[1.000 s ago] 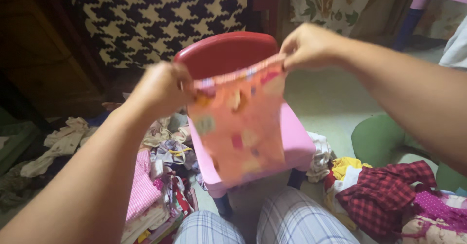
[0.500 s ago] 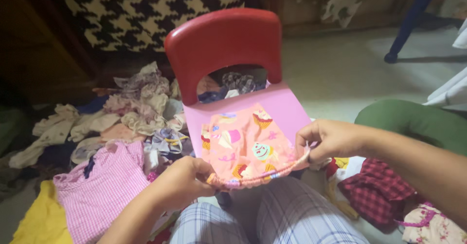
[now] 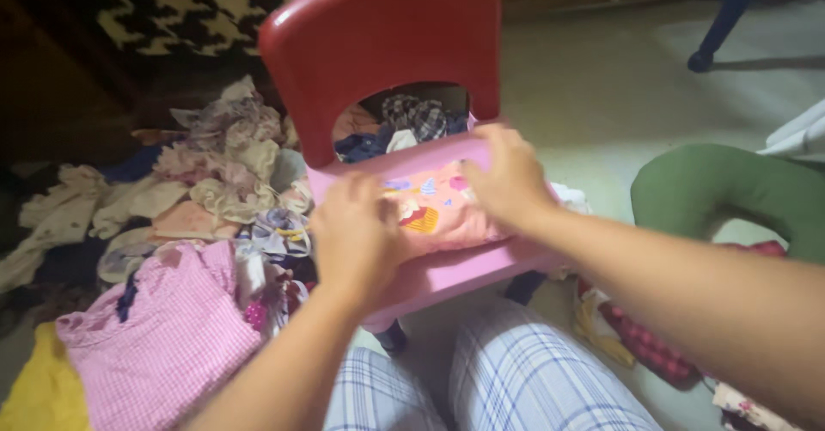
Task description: The person folds multiple small garments one by one on a pink plastic stool. They pick up each item, smooth it, fold it into a compact rectangle, and place it on a growing stack beside the stool.
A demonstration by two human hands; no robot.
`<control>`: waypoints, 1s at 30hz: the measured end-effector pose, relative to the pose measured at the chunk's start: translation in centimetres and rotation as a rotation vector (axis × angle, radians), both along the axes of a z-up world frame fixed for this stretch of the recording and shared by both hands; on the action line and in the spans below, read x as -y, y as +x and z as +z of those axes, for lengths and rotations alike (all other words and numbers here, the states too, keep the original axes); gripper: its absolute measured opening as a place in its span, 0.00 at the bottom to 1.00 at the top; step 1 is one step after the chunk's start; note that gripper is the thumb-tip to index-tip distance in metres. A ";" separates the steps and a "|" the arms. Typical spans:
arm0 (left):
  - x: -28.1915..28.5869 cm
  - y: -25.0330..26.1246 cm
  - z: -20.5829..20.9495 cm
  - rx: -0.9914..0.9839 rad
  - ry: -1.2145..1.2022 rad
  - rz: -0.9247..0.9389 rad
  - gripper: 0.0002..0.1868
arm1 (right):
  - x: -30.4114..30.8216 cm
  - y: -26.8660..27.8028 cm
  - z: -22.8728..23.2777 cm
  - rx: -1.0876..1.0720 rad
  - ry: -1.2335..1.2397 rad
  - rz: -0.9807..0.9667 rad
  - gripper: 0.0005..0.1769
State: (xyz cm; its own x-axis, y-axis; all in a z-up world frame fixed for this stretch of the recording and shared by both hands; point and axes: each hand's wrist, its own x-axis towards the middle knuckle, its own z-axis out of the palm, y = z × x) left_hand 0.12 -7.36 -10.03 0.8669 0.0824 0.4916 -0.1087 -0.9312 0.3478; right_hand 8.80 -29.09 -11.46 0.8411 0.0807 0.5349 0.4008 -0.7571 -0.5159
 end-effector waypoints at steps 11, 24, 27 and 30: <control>1.3 -0.9 -0.8 -0.079 -0.080 0.249 0.27 | -2.0 -5.9 0.9 -0.274 -0.192 -0.076 0.35; 0.5 0.4 0.8 -0.247 -0.368 0.313 0.31 | -0.5 -5.0 2.7 -0.763 0.123 -0.209 0.25; 0.5 0.7 0.5 -0.129 -0.419 0.258 0.29 | -0.2 -4.1 1.8 -0.720 0.010 -0.175 0.24; 0.7 0.8 0.7 0.030 -0.523 0.150 0.25 | 0.1 -4.0 1.2 -0.237 0.021 -0.116 0.20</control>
State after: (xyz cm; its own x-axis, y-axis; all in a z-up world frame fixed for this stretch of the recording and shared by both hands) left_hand 0.93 -8.07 -9.33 0.8131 0.4440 0.3764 -0.0053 -0.6410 0.7675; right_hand 4.80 -29.24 -10.25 0.9461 -0.0326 0.3223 0.1781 -0.7788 -0.6015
